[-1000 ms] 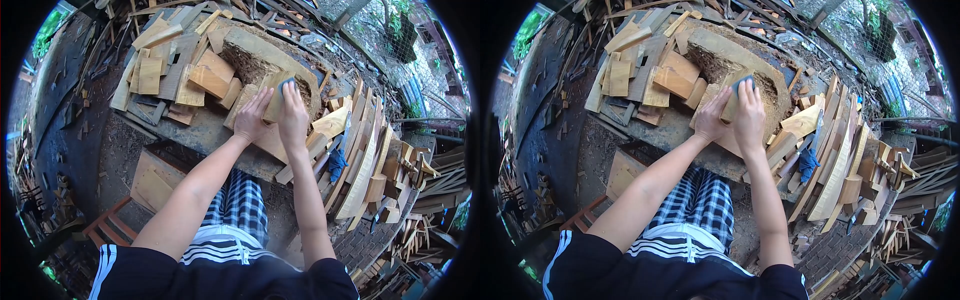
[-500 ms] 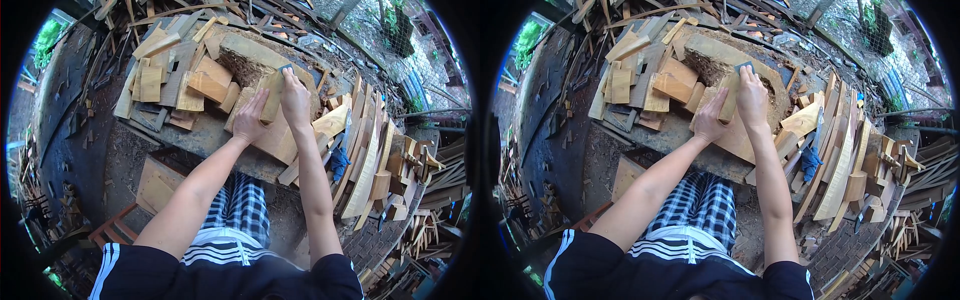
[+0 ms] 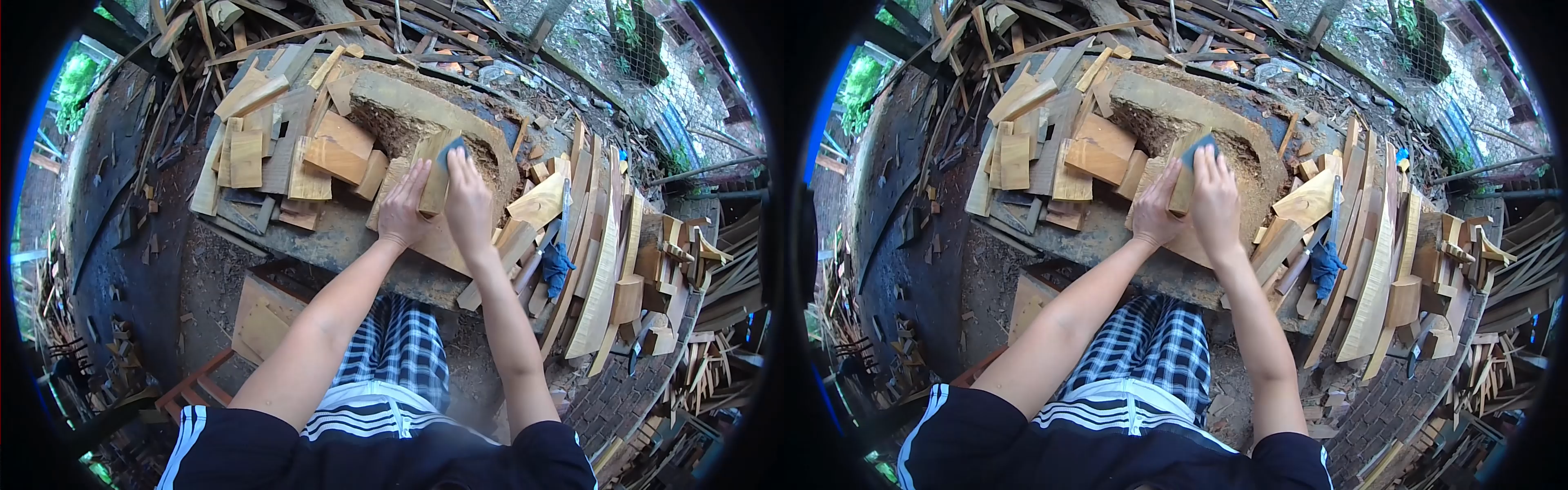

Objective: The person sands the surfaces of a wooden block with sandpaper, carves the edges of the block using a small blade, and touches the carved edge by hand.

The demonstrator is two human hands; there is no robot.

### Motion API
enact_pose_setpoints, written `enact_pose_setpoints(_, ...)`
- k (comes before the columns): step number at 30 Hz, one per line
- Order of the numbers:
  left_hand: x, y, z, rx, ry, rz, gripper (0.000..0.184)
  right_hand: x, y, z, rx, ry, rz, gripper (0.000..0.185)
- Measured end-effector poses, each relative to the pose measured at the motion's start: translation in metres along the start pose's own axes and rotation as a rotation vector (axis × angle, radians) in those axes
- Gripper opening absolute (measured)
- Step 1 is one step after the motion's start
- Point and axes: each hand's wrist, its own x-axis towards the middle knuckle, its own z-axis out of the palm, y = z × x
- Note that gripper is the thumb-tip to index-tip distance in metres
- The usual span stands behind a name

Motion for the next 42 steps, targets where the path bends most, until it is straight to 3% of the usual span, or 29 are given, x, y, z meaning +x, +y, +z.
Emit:
enact_pose_setpoints(3,-0.001,-0.009,0.010,0.031,0.044,0.018,0.098,-0.045,-0.035,-0.017,-0.129,-0.109,-0.041,0.050)
enact_pose_setpoints(10,0.002,0.002,-0.002,0.005,-0.022,-0.001,0.091,0.028,0.002,0.012,0.042,-0.023,0.091,0.050)
enact_pose_setpoints(16,0.000,-0.011,0.007,0.024,0.015,0.025,0.085,-0.068,-0.051,-0.031,-0.065,-0.149,0.009,0.046)
enact_pose_setpoints(19,0.004,-0.004,0.001,0.027,-0.007,0.019,0.083,-0.053,-0.048,-0.027,-0.134,-0.137,-0.047,0.046)
enact_pose_setpoints(22,0.001,0.003,-0.005,-0.074,-0.026,0.015,0.078,-0.003,-0.022,-0.002,-0.007,-0.016,0.075,0.050)
enact_pose_setpoints(31,0.002,-0.005,0.003,-0.027,-0.017,0.017,0.072,-0.064,-0.052,-0.020,-0.059,-0.114,-0.028,0.050)
enact_pose_setpoints(35,0.003,0.002,-0.002,-0.032,-0.010,0.017,0.087,0.016,-0.009,0.008,0.063,0.027,0.124,0.052)
enact_pose_setpoints(42,0.000,-0.007,0.007,-0.049,-0.003,0.011,0.092,-0.048,-0.042,-0.010,-0.082,-0.072,0.023,0.047)
